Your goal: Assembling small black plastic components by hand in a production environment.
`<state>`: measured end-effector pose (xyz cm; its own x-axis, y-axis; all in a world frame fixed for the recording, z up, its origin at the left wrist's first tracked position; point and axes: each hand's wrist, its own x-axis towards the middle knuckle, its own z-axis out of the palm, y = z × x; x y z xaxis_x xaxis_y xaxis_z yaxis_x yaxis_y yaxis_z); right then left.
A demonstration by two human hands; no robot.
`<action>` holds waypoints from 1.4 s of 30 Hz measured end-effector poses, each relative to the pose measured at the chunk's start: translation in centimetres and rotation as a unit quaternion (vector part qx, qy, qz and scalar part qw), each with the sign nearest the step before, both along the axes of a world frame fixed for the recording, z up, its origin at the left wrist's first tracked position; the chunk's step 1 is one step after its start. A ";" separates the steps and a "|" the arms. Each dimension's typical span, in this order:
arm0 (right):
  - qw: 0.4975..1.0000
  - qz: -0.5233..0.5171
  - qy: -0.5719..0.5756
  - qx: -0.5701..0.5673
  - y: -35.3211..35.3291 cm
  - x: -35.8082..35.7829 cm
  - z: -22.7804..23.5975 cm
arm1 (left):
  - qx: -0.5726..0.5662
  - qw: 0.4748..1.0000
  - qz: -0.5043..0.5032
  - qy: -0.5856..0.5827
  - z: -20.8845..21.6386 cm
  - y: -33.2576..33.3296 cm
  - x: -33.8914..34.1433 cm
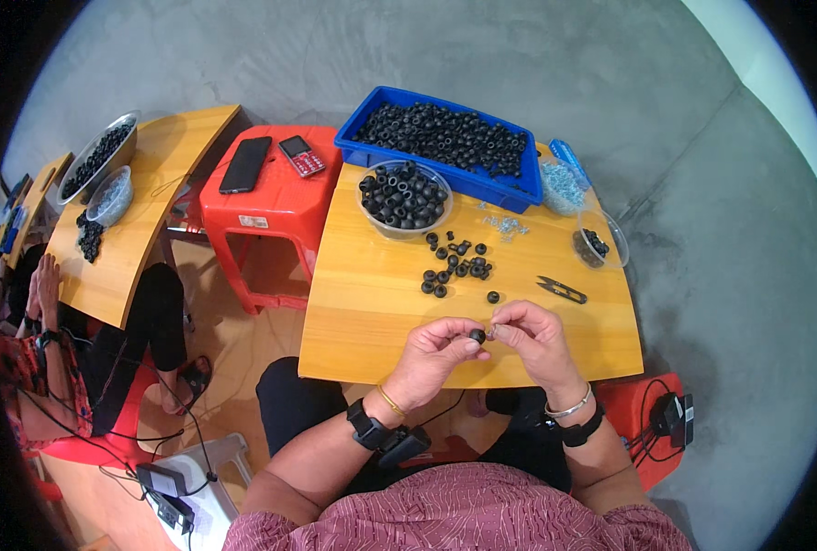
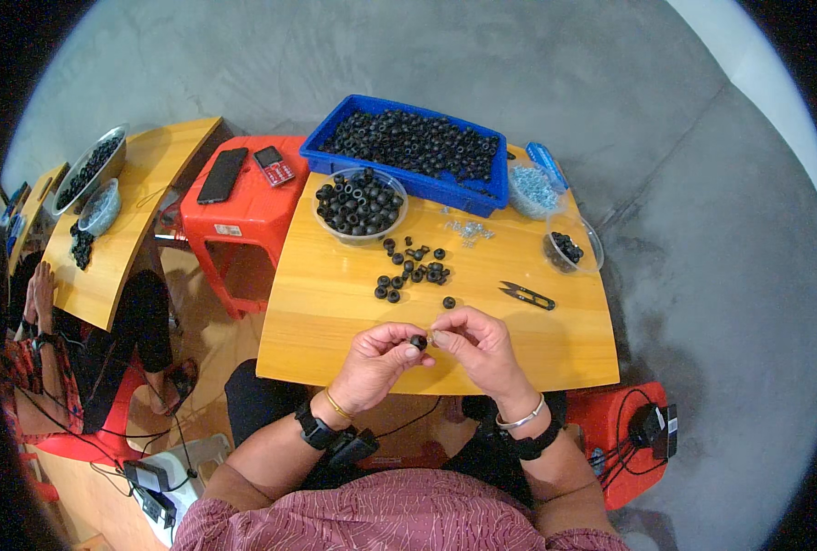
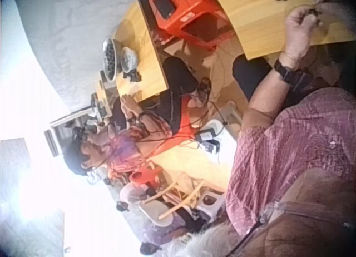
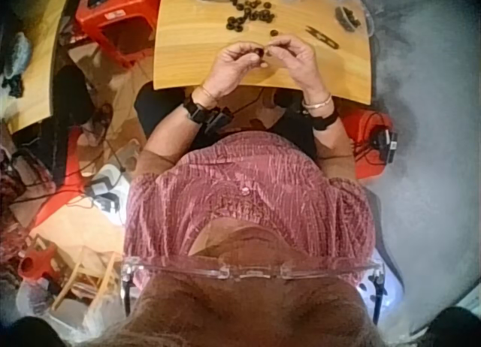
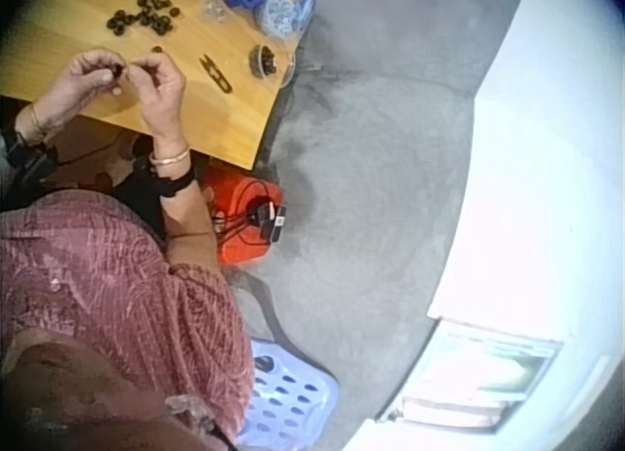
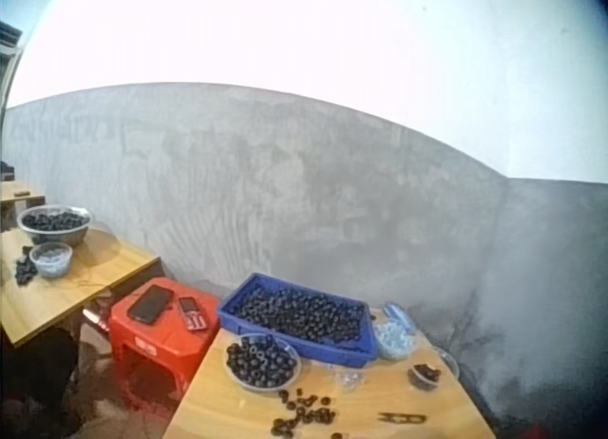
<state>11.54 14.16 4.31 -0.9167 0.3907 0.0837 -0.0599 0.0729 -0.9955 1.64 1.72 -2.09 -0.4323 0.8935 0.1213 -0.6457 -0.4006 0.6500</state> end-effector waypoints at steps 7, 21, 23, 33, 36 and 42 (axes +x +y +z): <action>0.999 -0.029 0.046 0.009 -0.5 -0.2 -0.8 | -0.015 1.000 0.008 0.012 0.1 0.0 0.0; 0.946 -0.064 0.086 0.307 -2.1 -0.3 0.2 | -0.049 0.998 0.016 0.022 0.1 -0.1 -0.1; 0.945 -0.073 0.088 0.305 -2.1 0.0 0.4 | -0.036 0.999 0.010 0.004 0.0 0.1 0.0; 0.951 -0.077 0.070 0.292 -1.5 0.3 0.2 | -0.020 0.999 -0.014 -0.032 0.3 0.3 0.0; 0.948 -0.078 0.068 0.300 -1.9 0.4 0.0 | -0.006 0.999 -0.012 -0.041 0.3 0.2 -0.1; 0.926 -0.061 0.049 0.369 -0.6 0.7 -0.1 | -0.046 0.998 -0.046 -0.018 0.1 -0.2 -0.3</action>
<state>12.23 13.60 4.16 -0.8428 0.2943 0.4507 -0.0942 0.7437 -0.6618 1.36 1.56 -1.95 -0.3515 0.9359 0.0222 -0.7004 -0.2786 0.6571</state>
